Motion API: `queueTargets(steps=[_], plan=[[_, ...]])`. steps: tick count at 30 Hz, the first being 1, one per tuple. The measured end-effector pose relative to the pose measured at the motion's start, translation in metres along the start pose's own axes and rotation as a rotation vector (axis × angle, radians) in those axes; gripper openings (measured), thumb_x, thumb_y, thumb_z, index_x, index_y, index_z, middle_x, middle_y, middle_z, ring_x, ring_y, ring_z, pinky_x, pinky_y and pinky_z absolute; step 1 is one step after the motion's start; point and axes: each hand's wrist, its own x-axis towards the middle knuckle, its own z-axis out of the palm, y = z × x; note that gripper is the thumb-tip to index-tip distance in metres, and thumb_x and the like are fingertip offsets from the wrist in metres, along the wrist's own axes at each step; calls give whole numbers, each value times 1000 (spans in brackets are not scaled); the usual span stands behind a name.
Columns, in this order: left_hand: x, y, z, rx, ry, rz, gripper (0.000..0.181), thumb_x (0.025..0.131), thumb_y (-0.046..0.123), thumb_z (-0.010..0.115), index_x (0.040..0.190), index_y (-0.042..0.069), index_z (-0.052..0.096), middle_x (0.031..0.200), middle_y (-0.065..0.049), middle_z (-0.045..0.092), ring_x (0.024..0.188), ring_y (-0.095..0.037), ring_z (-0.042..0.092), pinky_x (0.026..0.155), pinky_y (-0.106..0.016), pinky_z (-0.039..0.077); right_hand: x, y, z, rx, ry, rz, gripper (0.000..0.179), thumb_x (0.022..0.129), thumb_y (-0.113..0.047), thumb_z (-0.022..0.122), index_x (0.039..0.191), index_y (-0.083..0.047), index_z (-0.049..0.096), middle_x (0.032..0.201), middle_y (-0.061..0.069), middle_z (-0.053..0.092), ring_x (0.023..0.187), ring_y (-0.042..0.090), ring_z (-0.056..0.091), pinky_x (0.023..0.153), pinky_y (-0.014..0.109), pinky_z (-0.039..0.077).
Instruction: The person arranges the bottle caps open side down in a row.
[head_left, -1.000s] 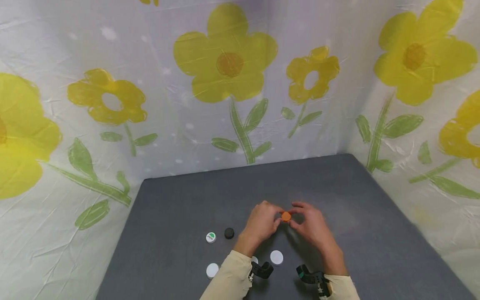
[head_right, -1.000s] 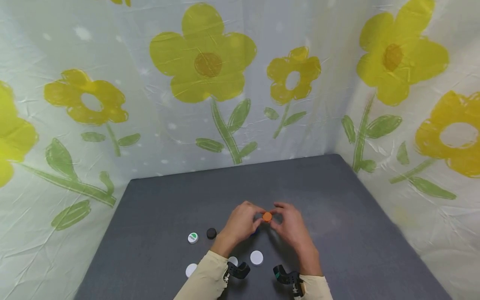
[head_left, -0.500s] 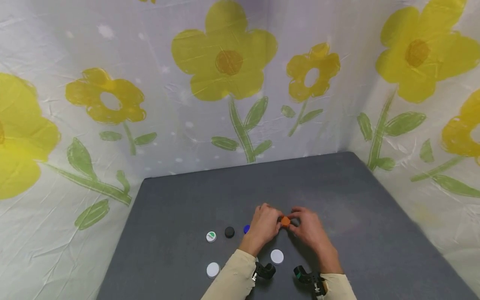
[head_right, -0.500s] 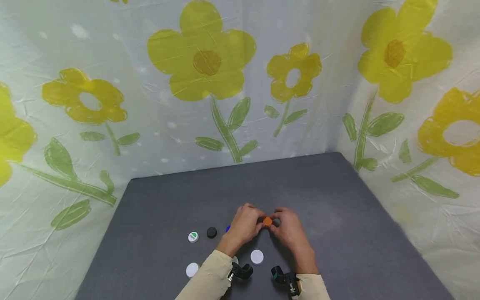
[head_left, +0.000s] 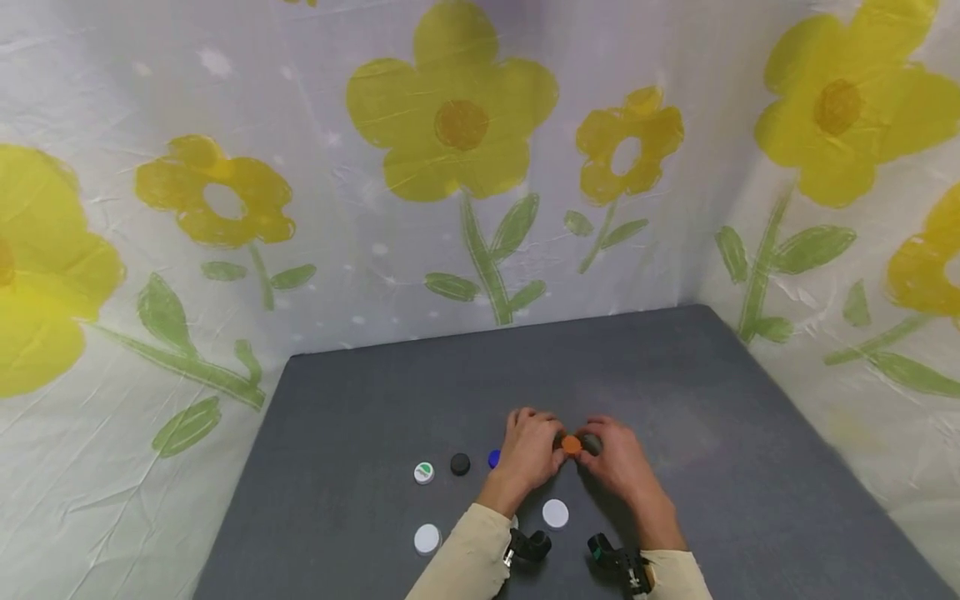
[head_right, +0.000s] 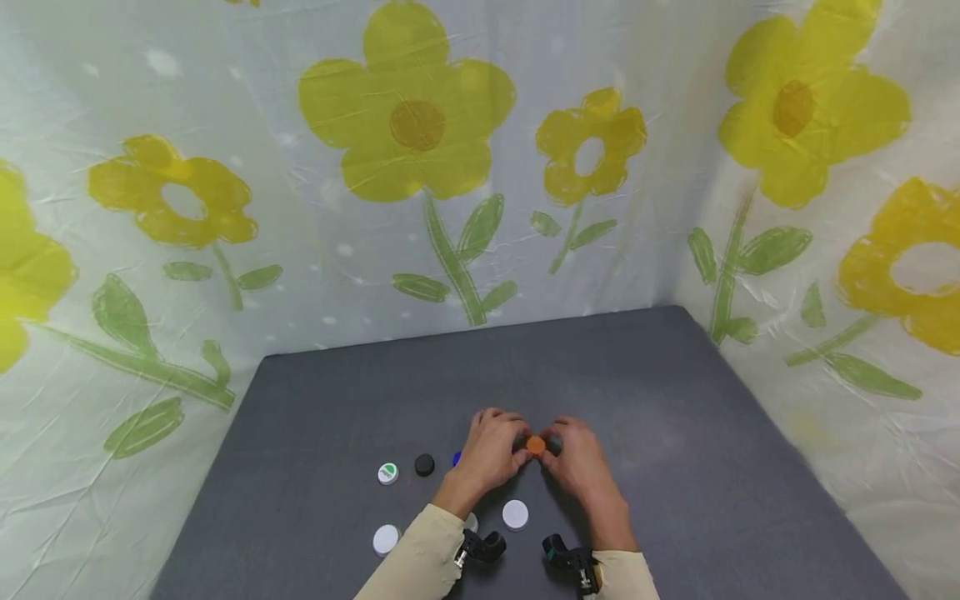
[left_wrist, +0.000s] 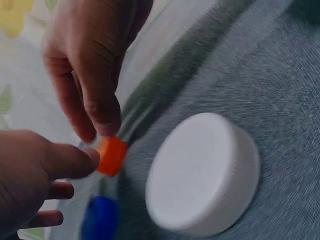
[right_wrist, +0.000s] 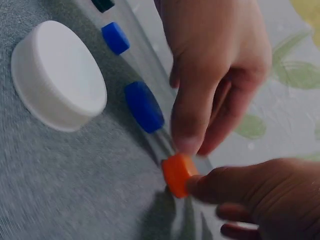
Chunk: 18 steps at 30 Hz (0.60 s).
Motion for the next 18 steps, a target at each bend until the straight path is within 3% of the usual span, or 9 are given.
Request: queueTargets(steps=[3, 7, 13, 18], plan=[[-4, -4, -11, -25, 15, -35, 37, 90, 39, 73, 122, 20, 71, 128, 1, 68, 118, -27, 59, 104, -50, 44, -1, 2, -7, 16, 94, -23, 40, 82, -12, 80, 119, 0, 70, 127, 21, 65, 117, 42, 62, 97, 57, 49], [-11, -18, -38, -58, 33, -103, 47, 94, 44, 67, 133, 17, 64, 135, -3, 64, 124, -29, 55, 106, -51, 43, 3, 3, -22, -6, 214, -74, 43, 86, -16, 78, 125, 0, 67, 127, 21, 65, 118, 41, 61, 97, 58, 48], [-26, -49, -78, -55, 104, -201, 56, 96, 48, 64, 141, 15, 57, 143, -7, 58, 132, -33, 49, 111, -55, 37, 7, 2, -45, -38, 246, -112, 45, 91, -23, 75, 128, 0, 65, 130, 20, 62, 122, 41, 56, 101, 60, 45], [-45, -73, -102, -19, 141, -242, 61, 97, 52, 61, 144, 14, 54, 146, -8, 55, 135, -35, 46, 112, -58, 35, 9, 6, -62, -81, 279, -178, 45, 89, -24, 76, 127, 0, 66, 129, 20, 63, 121, 40, 56, 101, 59, 45]])
